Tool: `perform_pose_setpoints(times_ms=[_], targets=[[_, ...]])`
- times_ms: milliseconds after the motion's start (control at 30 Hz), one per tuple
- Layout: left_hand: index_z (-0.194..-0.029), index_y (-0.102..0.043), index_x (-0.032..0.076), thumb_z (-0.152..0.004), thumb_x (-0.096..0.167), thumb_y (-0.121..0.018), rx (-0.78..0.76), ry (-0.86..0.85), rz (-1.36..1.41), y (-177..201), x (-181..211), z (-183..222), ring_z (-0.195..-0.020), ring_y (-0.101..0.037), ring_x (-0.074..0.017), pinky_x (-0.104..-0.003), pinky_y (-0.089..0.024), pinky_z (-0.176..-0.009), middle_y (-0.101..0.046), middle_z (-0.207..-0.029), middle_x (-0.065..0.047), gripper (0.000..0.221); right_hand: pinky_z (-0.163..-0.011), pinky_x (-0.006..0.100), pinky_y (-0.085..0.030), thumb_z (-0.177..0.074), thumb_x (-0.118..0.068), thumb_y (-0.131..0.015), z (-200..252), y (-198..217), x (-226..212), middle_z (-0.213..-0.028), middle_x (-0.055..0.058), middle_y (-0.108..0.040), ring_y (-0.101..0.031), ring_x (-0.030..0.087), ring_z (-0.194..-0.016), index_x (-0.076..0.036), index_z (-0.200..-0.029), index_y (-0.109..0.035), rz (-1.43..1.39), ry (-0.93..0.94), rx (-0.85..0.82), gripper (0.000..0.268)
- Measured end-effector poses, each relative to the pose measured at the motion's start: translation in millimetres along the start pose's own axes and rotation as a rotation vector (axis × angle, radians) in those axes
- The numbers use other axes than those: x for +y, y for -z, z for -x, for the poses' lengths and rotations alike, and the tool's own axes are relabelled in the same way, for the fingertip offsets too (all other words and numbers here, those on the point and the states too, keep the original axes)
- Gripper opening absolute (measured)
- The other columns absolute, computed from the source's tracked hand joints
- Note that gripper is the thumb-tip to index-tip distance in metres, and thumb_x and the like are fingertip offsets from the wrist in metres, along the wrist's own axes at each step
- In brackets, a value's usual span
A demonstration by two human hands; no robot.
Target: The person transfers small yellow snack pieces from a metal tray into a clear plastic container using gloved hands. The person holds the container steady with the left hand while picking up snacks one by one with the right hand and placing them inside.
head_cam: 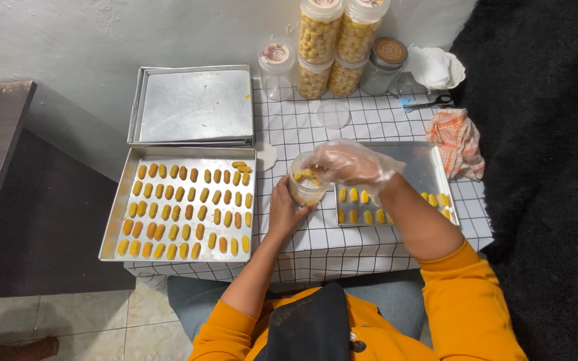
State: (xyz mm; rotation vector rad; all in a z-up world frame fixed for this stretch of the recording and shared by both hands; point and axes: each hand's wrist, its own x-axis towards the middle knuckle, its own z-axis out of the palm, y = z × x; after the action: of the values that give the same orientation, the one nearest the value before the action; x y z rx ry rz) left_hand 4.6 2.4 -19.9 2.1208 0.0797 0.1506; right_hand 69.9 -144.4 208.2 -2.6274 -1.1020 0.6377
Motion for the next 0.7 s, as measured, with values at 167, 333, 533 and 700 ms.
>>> perform_pose_setpoints(times_ms=[167,333,533,700], targets=[[-0.147,-0.032,0.005,-0.065,0.029,-0.093,-0.010,0.009,0.006,2.2,0.5,-0.7,-0.142,-0.039,-0.0347,-0.048,-0.030,-0.121,-0.048,-0.144,-0.016,0.106,-0.076,0.041,-0.057,-0.077,-0.011,-0.081,-90.5,-79.9,80.6,-0.084,0.008,-0.072,-0.071,0.030,-0.083,-0.012,-0.083,-0.076,0.201,0.475,0.212,0.008],[-0.148,-0.030,0.010,-0.065,0.030,-0.093,-0.041,0.060,0.013,3.6,0.4,-2.0,-0.144,-0.037,-0.0300,-0.046,-0.029,-0.122,-0.047,-0.145,-0.010,0.106,-0.091,0.045,-0.057,-0.075,-0.019,-0.082,-109.4,-83.2,76.0,-0.091,0.004,-0.078,-0.074,0.029,-0.095,-0.020,-0.085,-0.078,0.379,0.232,-0.086,0.011],[-0.147,-0.031,0.010,-0.065,0.028,-0.092,-0.039,0.049,-0.007,7.4,7.2,-0.3,-0.143,-0.038,-0.0308,-0.046,-0.029,-0.122,-0.049,-0.144,-0.012,0.104,-0.091,0.043,-0.057,-0.078,-0.022,-0.078,-112.7,-90.7,76.8,-0.089,0.003,-0.077,-0.074,0.027,-0.094,-0.021,-0.084,-0.077,0.349,0.204,-0.083,0.007],[-0.148,-0.031,0.010,-0.067,0.026,-0.091,-0.028,0.042,-0.023,6.7,7.9,0.3,-0.143,-0.039,-0.0309,-0.046,-0.030,-0.121,-0.050,-0.144,-0.013,0.102,-0.090,0.041,-0.056,-0.081,-0.025,-0.075,-110.5,-92.9,76.0,-0.088,0.001,-0.076,-0.073,0.025,-0.093,-0.022,-0.084,-0.076,0.331,0.185,-0.088,0.004]])
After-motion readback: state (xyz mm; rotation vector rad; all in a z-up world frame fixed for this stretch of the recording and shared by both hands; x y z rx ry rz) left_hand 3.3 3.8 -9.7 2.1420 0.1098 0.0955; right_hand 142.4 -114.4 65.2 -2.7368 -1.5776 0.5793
